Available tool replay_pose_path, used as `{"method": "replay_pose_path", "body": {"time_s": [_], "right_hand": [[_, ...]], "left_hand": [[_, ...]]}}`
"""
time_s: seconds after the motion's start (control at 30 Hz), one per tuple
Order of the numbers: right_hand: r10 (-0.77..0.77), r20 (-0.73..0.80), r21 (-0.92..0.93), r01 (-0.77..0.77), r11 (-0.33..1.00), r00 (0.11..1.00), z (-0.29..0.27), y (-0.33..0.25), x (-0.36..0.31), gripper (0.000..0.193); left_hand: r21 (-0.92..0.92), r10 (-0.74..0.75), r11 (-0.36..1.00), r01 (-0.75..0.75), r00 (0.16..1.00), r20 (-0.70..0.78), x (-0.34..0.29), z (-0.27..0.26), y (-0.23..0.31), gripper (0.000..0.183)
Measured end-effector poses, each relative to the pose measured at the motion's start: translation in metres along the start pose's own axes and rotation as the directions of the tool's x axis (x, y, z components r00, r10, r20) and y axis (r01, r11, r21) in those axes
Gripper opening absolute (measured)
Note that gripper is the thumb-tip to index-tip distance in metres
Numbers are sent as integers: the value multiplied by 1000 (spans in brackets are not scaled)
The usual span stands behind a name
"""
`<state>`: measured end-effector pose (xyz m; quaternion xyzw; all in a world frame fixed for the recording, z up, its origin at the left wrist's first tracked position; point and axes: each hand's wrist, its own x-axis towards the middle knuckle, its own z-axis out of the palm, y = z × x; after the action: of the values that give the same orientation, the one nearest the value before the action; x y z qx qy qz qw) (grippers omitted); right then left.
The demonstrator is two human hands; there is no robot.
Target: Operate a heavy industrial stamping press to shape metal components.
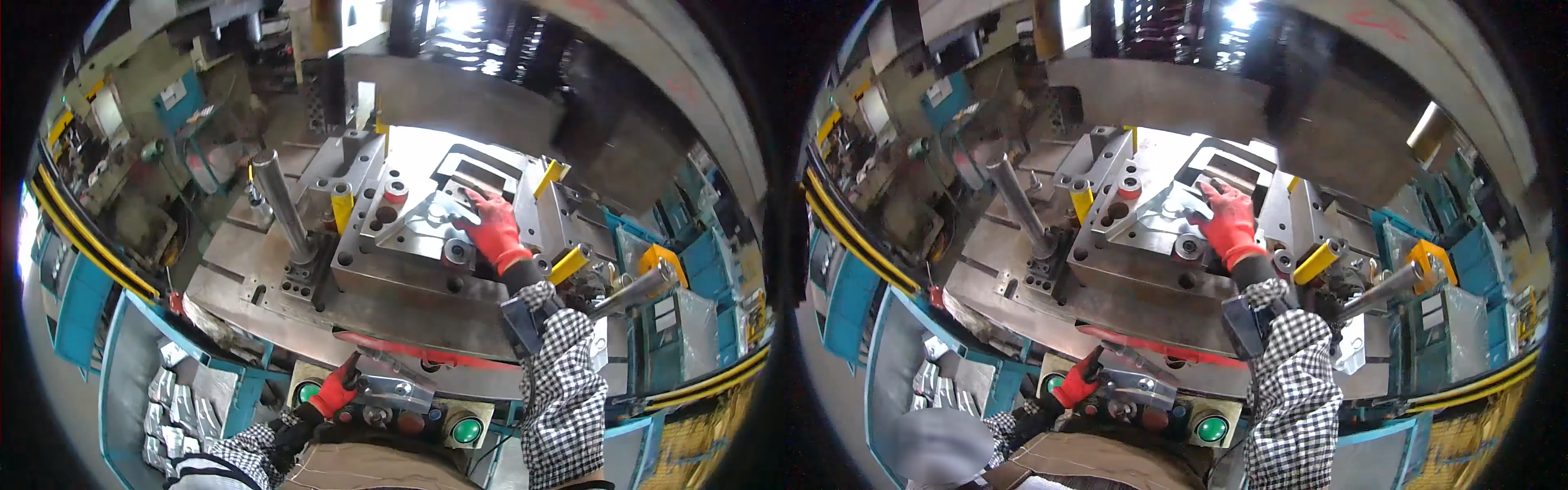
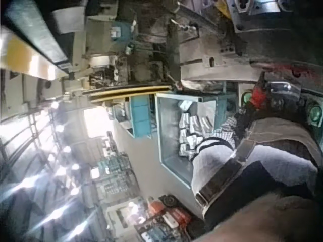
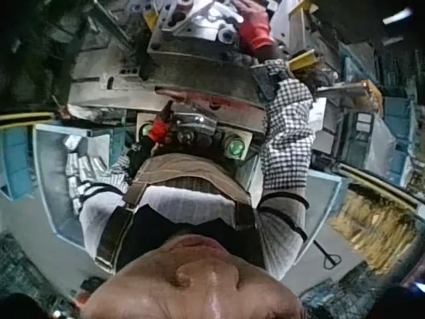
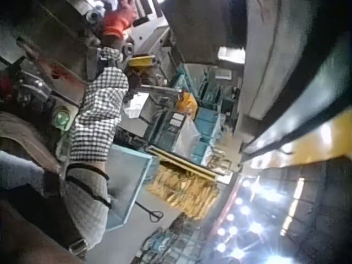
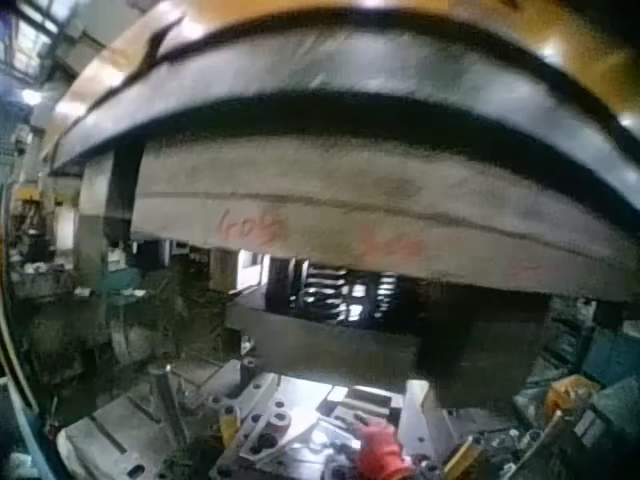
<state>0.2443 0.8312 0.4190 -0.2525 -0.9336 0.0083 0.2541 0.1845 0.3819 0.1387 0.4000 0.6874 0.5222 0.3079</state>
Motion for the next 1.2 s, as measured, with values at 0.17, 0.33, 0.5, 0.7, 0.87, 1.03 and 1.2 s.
{"method": "replay_pose_path", "body": {"time_s": [0.17,0.33,0.5,0.7,0.87,1.03,1.2], "right_hand": [[-50,186,866,-139,480,981,-59,12,-150,43],[-76,925,350,-758,550,371,-112,74,-374,58],[106,734,551,-679,485,671,33,78,-568,82],[361,596,680,-690,249,717,75,31,-571,99],[483,494,542,-690,480,723,109,47,-603,102],[383,575,564,-690,455,723,120,51,-602,110],[538,535,425,-757,496,652,144,56,-626,112]], "left_hand": [[172,108,981,-87,987,-117,-21,-57,13,95],[-376,-234,925,61,871,-433,-74,-98,-55,85],[-32,-240,970,239,946,-217,-139,-99,-166,76],[-503,-526,804,316,772,-357,-131,-64,-159,72],[-450,-457,848,280,816,-353,-118,-59,-152,74],[-508,-457,831,227,800,-390,-139,-64,-146,86],[-495,-504,823,278,759,-413,-124,-56,-132,83]]}}
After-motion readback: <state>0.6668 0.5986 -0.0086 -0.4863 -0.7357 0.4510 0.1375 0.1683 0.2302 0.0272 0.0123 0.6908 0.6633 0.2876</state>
